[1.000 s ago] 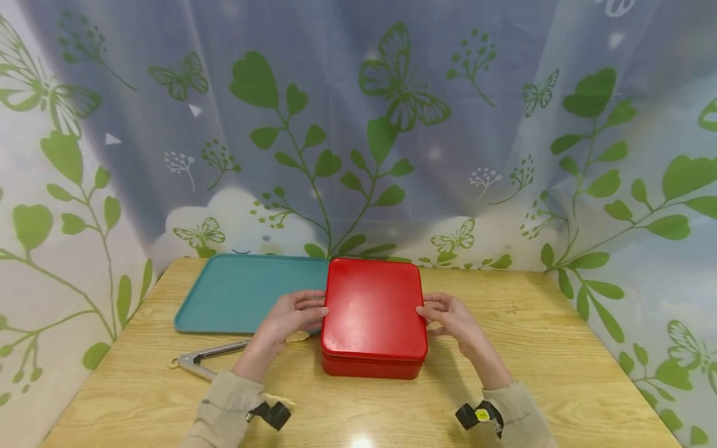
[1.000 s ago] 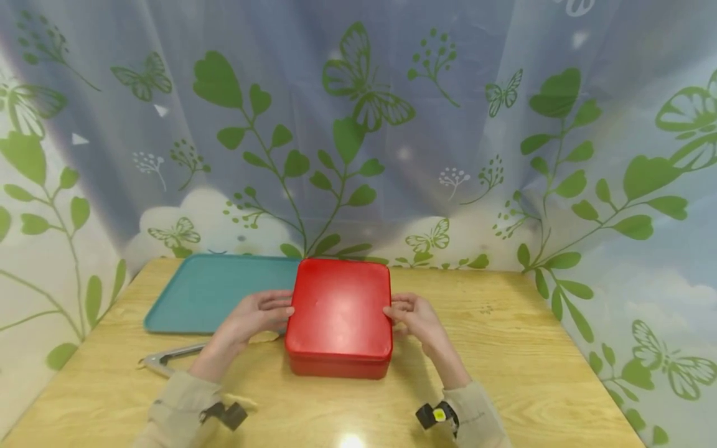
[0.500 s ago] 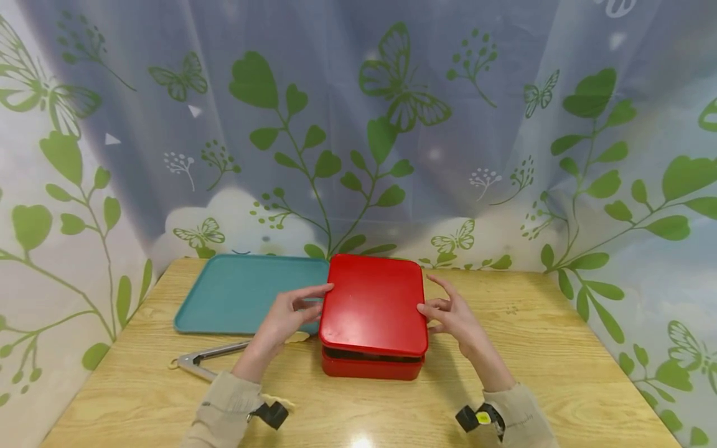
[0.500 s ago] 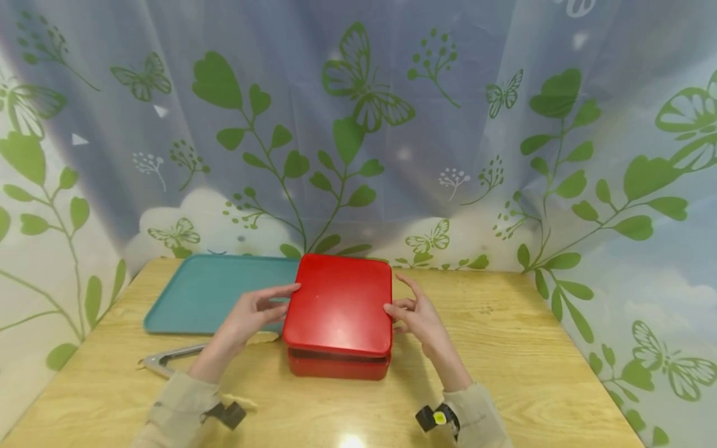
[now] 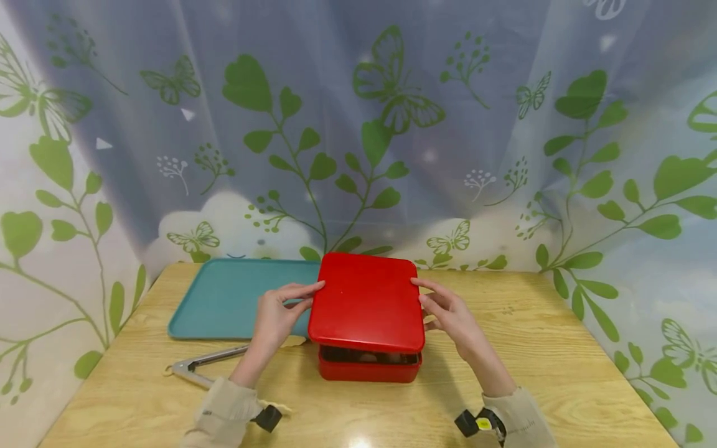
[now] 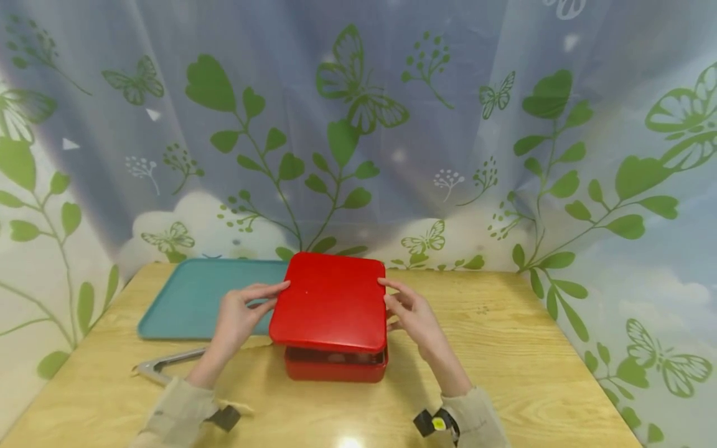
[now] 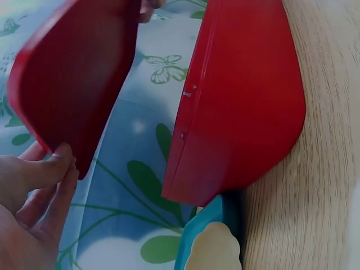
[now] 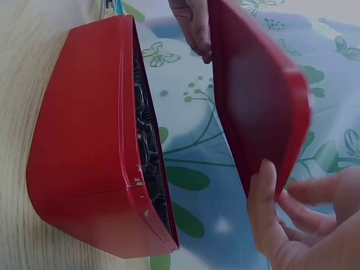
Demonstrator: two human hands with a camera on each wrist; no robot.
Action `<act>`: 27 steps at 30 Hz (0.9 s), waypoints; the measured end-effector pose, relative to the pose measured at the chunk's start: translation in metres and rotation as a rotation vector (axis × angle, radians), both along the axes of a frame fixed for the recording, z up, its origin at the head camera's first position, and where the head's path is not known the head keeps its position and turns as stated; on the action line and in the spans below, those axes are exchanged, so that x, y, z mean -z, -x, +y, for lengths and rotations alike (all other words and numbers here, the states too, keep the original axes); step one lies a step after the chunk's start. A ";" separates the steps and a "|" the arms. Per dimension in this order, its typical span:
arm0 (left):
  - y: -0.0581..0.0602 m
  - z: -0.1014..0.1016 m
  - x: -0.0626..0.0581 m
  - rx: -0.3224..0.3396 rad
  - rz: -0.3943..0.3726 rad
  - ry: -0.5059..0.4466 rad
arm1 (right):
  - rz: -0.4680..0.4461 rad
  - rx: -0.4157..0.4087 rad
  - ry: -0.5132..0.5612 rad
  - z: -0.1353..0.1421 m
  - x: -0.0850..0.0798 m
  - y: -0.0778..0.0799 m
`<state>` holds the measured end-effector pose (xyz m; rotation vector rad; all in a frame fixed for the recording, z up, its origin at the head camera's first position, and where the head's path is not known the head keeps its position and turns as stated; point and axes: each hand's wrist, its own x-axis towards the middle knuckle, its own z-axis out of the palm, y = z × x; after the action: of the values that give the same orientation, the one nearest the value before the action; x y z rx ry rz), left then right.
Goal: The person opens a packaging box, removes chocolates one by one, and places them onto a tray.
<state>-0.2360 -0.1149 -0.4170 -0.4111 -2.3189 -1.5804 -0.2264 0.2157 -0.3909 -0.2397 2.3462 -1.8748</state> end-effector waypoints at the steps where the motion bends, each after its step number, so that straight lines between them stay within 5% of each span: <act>1: -0.001 0.000 -0.001 -0.005 0.007 -0.003 | 0.007 0.002 -0.006 0.000 0.000 0.000; 10: 0.002 0.003 -0.003 -0.053 0.114 0.022 | 0.085 0.039 -0.053 -0.002 0.000 0.001; 27: 0.003 0.004 0.003 -0.152 0.398 0.119 | 0.320 0.239 -0.257 -0.015 0.002 -0.004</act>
<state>-0.2391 -0.1108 -0.4199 -0.5116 -2.0854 -1.1705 -0.2222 0.2011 -0.3927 -0.2568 2.9178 -1.7076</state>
